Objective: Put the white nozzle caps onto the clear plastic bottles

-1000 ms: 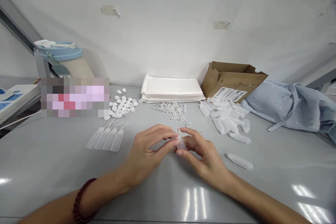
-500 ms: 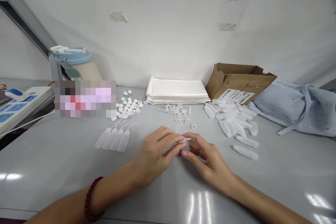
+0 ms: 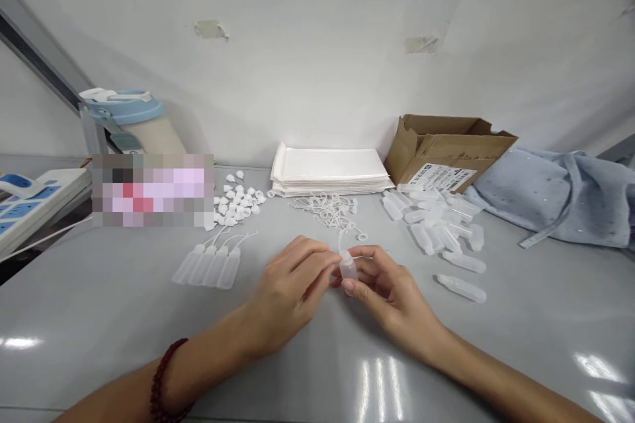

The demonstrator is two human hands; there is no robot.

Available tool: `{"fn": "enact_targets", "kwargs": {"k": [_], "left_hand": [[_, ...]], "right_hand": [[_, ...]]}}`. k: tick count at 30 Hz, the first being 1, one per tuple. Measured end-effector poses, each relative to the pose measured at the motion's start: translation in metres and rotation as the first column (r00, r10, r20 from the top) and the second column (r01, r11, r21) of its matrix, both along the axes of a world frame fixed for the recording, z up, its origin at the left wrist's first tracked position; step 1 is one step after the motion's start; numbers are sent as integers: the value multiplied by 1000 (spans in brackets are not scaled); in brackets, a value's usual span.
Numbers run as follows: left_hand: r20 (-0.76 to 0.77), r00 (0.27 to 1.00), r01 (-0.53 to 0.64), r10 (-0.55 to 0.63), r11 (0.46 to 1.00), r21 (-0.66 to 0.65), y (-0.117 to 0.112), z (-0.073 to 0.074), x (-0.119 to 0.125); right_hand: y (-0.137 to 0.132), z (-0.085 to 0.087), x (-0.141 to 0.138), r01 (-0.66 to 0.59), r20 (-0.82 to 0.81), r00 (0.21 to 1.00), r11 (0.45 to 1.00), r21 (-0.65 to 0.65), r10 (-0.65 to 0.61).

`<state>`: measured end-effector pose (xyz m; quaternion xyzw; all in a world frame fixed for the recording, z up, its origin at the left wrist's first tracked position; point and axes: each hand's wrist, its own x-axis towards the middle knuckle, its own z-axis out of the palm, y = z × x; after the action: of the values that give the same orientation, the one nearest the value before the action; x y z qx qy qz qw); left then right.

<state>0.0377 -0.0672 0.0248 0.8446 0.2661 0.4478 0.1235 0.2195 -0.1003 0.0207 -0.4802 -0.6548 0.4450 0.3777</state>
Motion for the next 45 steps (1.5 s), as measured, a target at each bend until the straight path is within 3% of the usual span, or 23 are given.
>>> {"fn": "enact_targets", "kwargs": {"k": [4, 11, 18, 23, 29, 36, 45], "left_hand": [[-13, 1000, -3, 4, 999, 39, -2, 0, 1], [-325, 946, -26, -5, 996, -91, -5, 1, 0], [-315, 948, -78, 51, 994, -73, -3, -8, 4], [-325, 946, -39, -2, 992, -120, 3, 1, 4], [-471, 882, -62, -13, 988, -143, 21, 21, -37], [-630, 776, -219, -27, 925, -310, 23, 34, -103], [-668, 744, -266, -31, 902, -339, 25, 31, -119]], "right_hand": [[2, 1, -1, 21, -24, 999, 1000, -8, -21], [5, -2, 0, 84, -124, 987, 984, -158, -104], [4, -5, -3, 47, -237, 965, 967, -252, -108], [4, -5, -5, -18, -255, 966, 962, -274, -55], [1, -5, -2, 16, -161, 986, 985, -171, -44], [2, -7, 1, 57, -120, 990, 991, -120, -71], [4, -11, 2, 81, -143, 986, 995, -57, -89]]}}
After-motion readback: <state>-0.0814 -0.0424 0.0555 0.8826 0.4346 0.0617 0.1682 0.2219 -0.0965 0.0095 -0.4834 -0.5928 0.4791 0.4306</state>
